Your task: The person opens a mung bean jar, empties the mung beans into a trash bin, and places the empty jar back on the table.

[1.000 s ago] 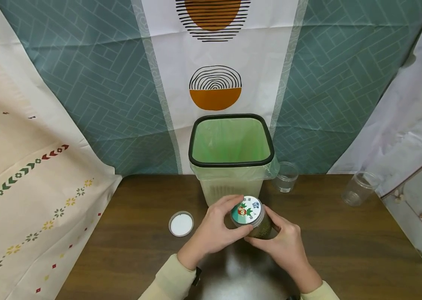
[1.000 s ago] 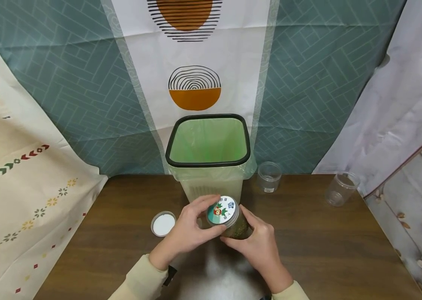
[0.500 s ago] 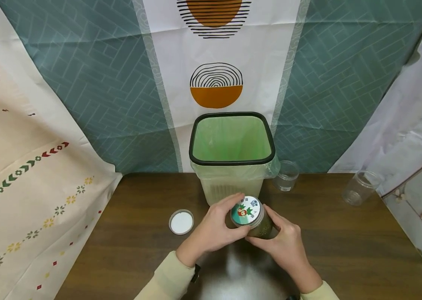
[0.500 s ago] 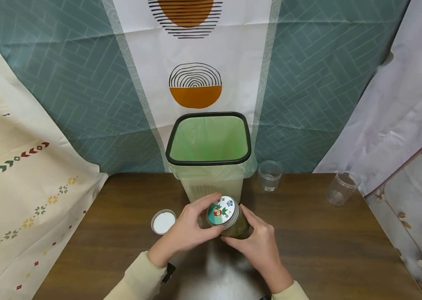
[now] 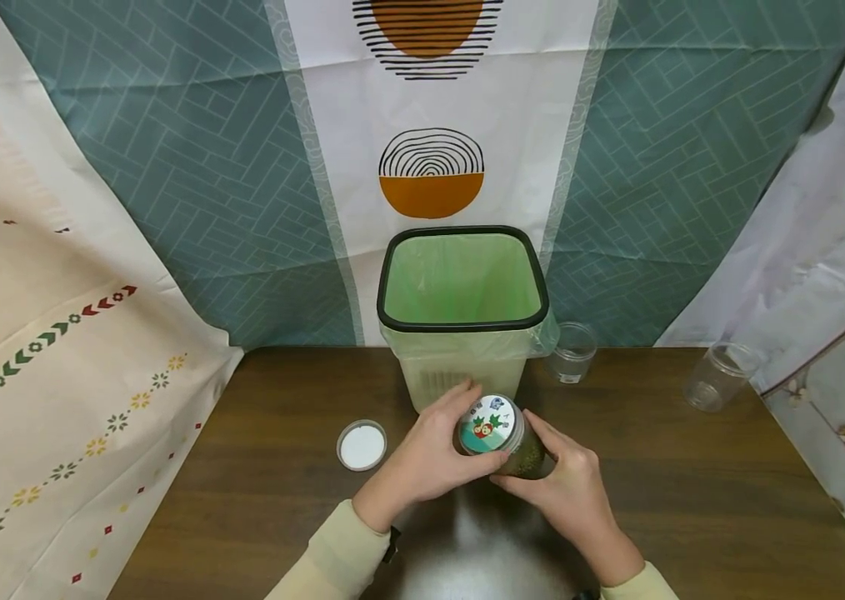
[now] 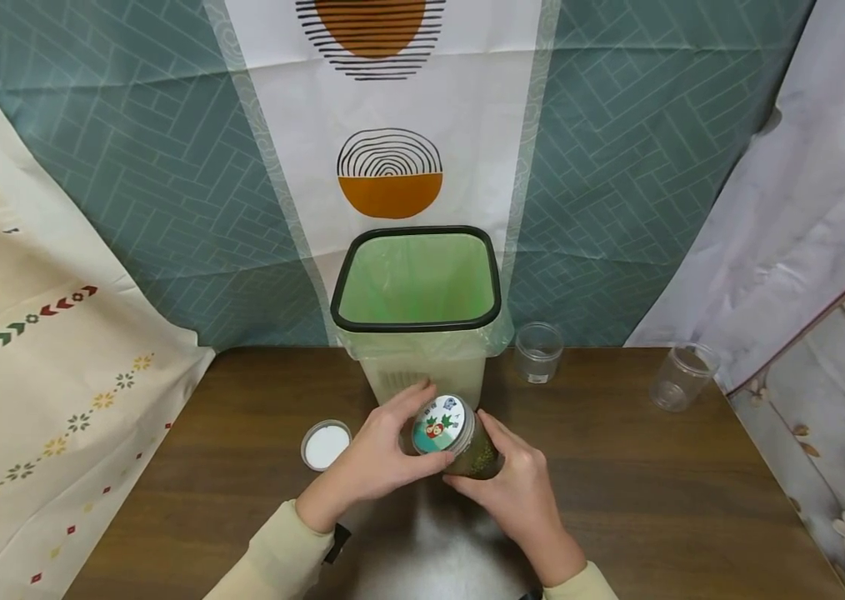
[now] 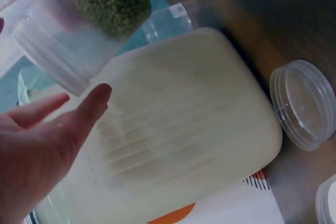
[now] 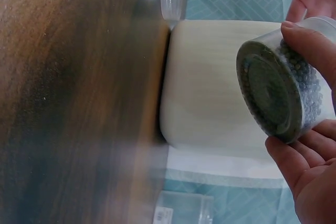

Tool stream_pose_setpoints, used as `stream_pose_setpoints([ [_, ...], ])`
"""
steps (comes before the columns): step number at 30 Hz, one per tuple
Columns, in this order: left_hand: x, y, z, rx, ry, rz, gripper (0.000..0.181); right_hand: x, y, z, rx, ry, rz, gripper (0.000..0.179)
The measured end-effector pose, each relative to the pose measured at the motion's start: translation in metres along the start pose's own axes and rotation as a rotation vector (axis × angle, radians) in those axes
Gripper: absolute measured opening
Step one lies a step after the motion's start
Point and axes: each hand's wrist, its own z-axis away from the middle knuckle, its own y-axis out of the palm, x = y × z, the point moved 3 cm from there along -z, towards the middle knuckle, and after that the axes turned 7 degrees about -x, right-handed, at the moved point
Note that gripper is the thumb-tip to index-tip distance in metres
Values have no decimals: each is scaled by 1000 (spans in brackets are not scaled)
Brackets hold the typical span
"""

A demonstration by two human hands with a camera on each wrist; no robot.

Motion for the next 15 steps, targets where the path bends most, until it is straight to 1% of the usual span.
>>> stream_pose_setpoints([
  [2,0,-1,0,34,18,14,79,0,0,0,2,-2,2,87],
  [4,-1,-2,-1,45,24,20,77,0,0,0,3,-4,3,87],
  [6,-1,-2,-2,32,17,22,76,1,0,0,2,-10,6,88],
  [8,-1,-2,-2,10,-13,24,76,2,0,0,-1,-15,6,88],
  [12,0,-2,-2,-31,-62,25,83,3,0,0,-4,-20,8,89],
  [15,0,-3,-2,-36,-45,3,87,3,0,0,-5,-25,6,89],
])
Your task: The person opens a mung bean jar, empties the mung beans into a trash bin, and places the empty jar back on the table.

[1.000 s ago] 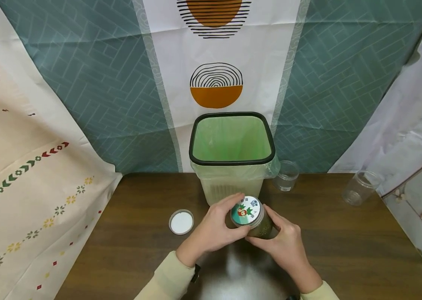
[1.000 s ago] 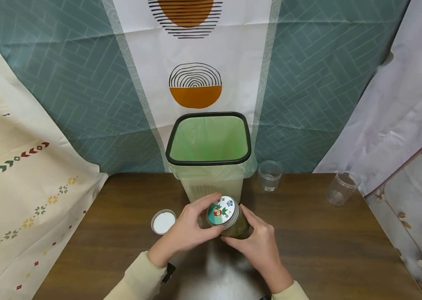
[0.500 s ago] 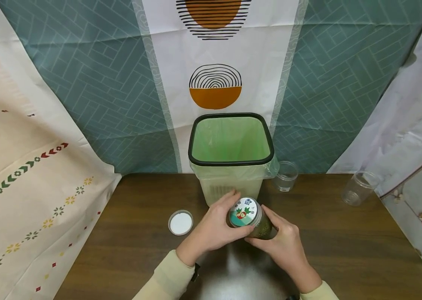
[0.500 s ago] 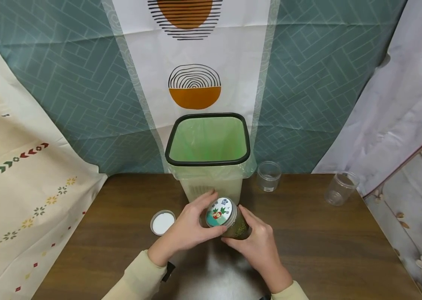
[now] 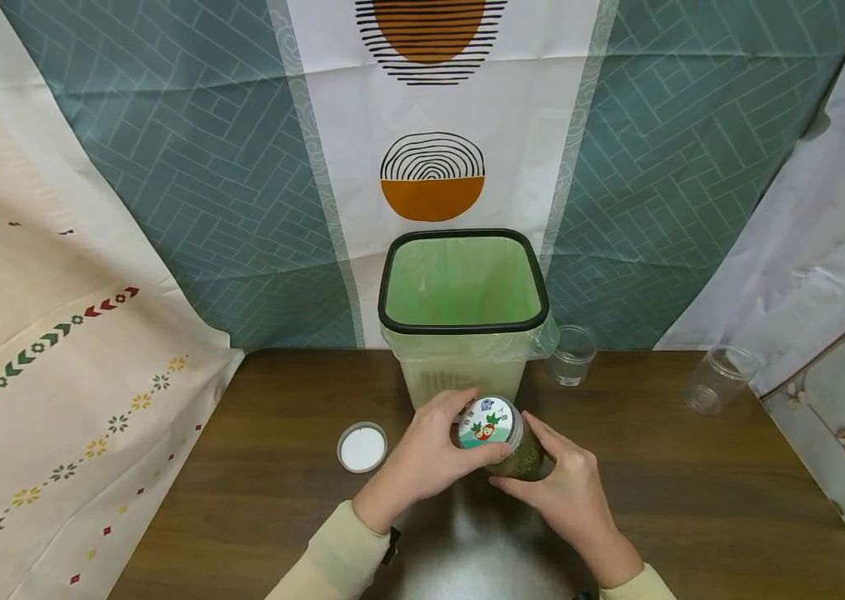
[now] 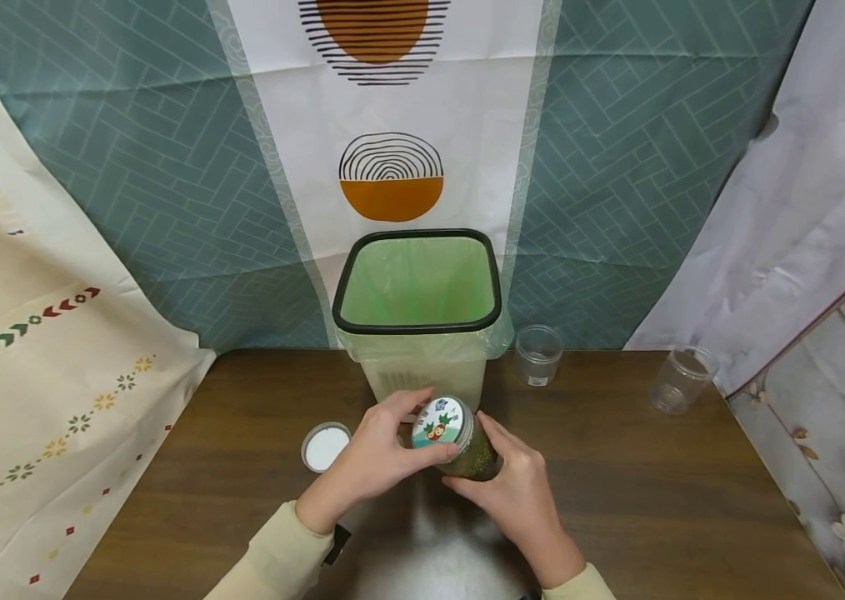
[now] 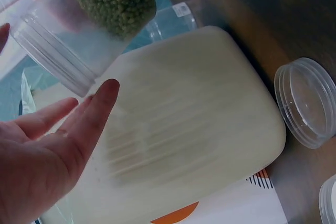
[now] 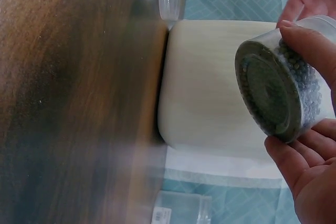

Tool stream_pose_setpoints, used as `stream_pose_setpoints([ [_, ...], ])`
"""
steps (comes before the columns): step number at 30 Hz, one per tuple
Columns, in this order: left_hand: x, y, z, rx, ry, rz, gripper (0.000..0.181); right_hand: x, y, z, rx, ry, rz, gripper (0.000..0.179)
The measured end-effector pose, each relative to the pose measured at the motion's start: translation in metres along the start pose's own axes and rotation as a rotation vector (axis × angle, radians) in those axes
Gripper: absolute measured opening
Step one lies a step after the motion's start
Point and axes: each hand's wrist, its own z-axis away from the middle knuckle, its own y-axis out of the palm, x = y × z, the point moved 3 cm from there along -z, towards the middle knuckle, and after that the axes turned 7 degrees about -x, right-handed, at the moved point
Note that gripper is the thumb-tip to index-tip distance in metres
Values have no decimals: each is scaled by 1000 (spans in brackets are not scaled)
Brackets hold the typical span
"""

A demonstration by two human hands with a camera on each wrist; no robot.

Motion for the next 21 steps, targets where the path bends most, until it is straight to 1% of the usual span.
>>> stream_pose_setpoints([
  [5,-1,0,0,52,71,-34,83,-2,0,1,4,15,14,90],
  [8,-1,1,0,75,77,-29,81,-3,1,1,6,22,12,91],
  [11,-1,2,0,59,56,-32,80,-4,1,1,4,24,14,92],
  [16,1,3,0,26,-22,-61,77,-5,2,1,1,6,33,91],
  [18,1,3,0,33,-50,-77,79,-5,3,1,4,-8,40,90],
  [21,1,5,1,59,-51,-111,89,-5,3,1,10,-14,59,90],
])
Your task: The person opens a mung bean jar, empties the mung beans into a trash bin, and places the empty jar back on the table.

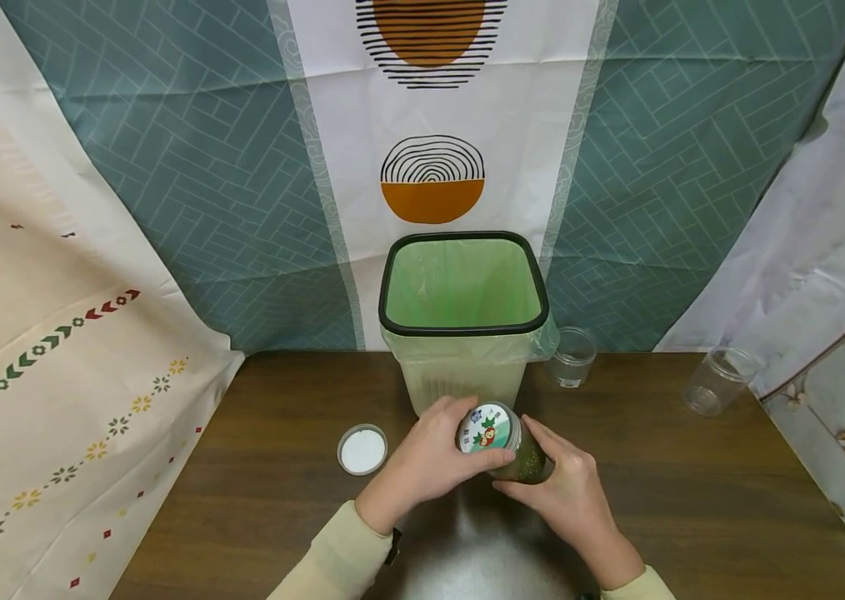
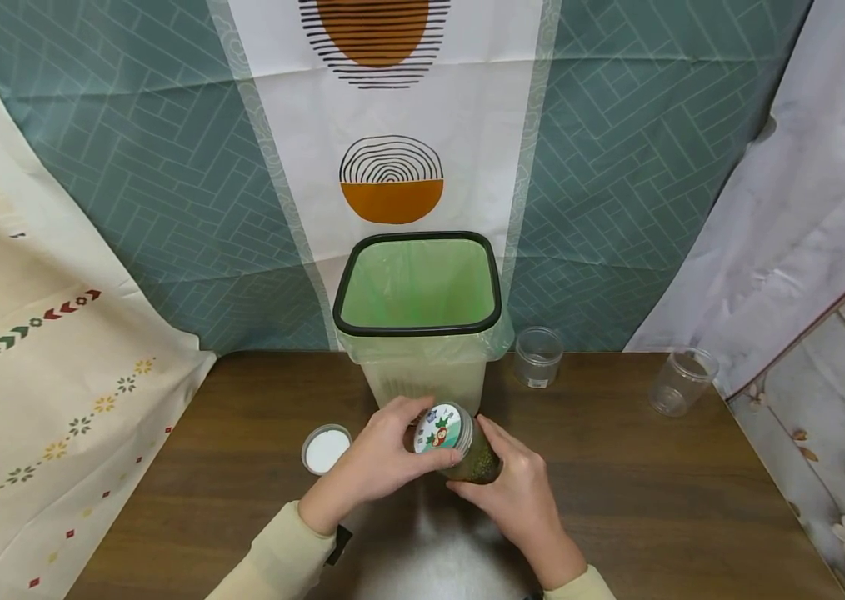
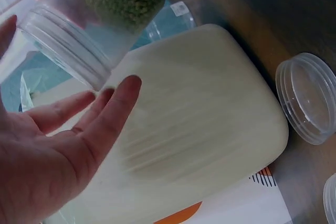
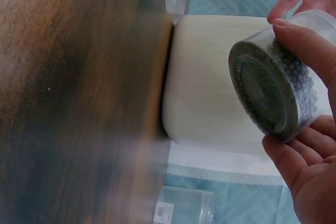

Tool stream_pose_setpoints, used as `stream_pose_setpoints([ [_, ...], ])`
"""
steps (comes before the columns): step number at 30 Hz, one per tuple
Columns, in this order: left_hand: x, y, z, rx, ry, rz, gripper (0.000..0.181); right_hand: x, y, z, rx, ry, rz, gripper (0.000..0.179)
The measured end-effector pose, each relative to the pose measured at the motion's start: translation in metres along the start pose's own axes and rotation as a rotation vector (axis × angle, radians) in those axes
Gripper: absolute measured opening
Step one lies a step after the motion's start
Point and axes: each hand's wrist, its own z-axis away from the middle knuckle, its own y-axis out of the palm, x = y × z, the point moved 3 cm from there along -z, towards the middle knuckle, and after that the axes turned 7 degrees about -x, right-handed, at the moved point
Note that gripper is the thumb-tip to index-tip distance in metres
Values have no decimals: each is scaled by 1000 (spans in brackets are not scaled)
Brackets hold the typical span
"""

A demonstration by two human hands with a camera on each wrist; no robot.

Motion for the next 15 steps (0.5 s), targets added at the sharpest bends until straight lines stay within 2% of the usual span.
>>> stream_pose_setpoints([
  [3,-1,1,0,38,37,-22,93,0,0,0,1,-3,9,90],
  [8,-2,1,-1,72,95,-7,85,-1,-2,-1,2,-27,4,88],
  [11,-1,2,-2,54,74,14,78,-2,-2,-1,8,-34,6,89],
  [15,1,5,-3,29,-1,45,71,-3,-1,-2,28,-25,24,91],
])
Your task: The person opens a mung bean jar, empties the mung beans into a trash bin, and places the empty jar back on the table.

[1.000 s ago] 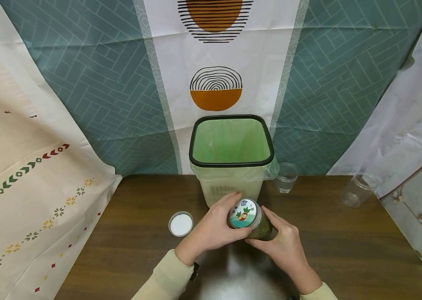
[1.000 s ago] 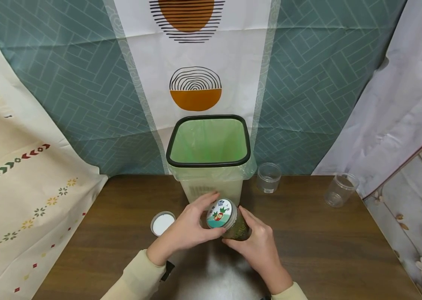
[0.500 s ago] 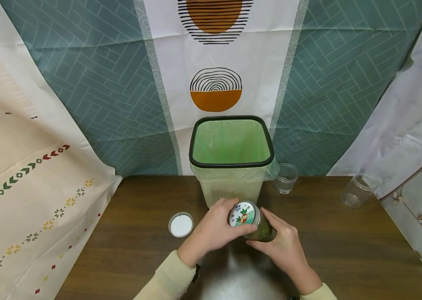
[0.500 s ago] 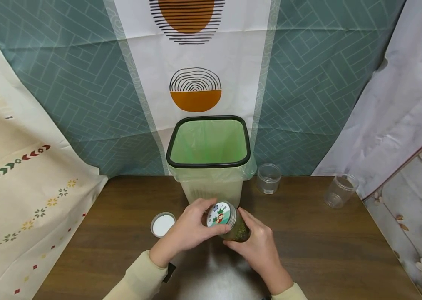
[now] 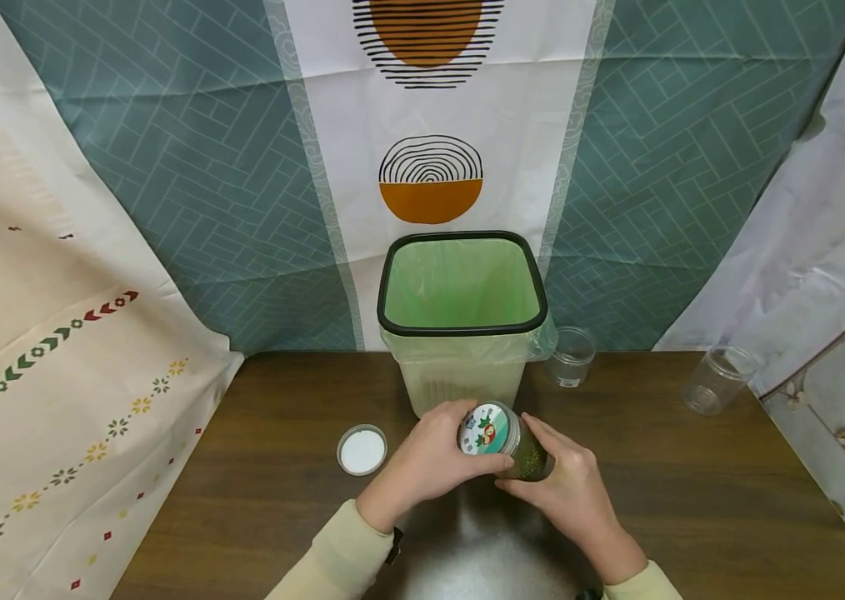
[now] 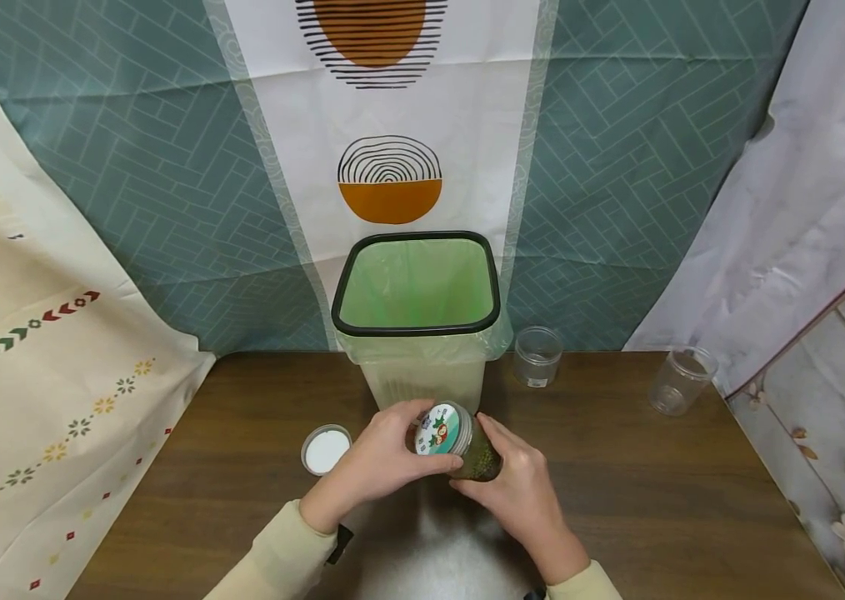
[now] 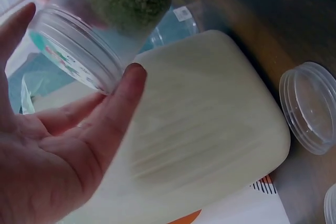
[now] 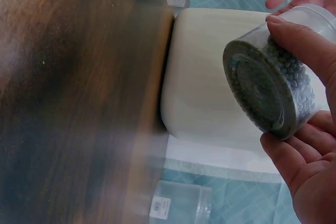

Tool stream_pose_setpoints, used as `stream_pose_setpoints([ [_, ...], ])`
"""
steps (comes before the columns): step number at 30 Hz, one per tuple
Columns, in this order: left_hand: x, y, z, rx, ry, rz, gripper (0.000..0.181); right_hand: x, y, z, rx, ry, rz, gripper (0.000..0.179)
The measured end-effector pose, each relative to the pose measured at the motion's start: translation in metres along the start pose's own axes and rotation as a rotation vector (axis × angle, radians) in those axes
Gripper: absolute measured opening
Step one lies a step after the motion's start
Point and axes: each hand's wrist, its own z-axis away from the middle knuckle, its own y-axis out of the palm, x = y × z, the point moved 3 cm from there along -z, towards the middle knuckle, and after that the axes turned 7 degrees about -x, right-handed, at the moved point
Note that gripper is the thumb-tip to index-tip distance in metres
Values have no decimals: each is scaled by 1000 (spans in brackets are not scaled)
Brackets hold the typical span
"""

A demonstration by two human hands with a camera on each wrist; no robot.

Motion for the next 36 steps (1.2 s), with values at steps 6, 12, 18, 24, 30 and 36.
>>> stream_pose_setpoints([
  [6,3,3,1,21,-28,-47,93,-1,2,0,33,5,-14,90],
  [12,-1,1,-1,86,83,-52,90,0,1,-1,36,-15,-12,88],
  [18,0,2,-3,11,-4,-11,67,0,0,1,57,0,-26,91],
  [24,2,3,0,-17,-62,-71,89,0,1,2,66,3,-33,91],
  [30,-3,-1,0,108,97,-31,91,0,2,3,65,-6,-26,90],
  [36,-4,-2,-2,139,160,-30,88,0,4,4,66,-13,-28,92],
])
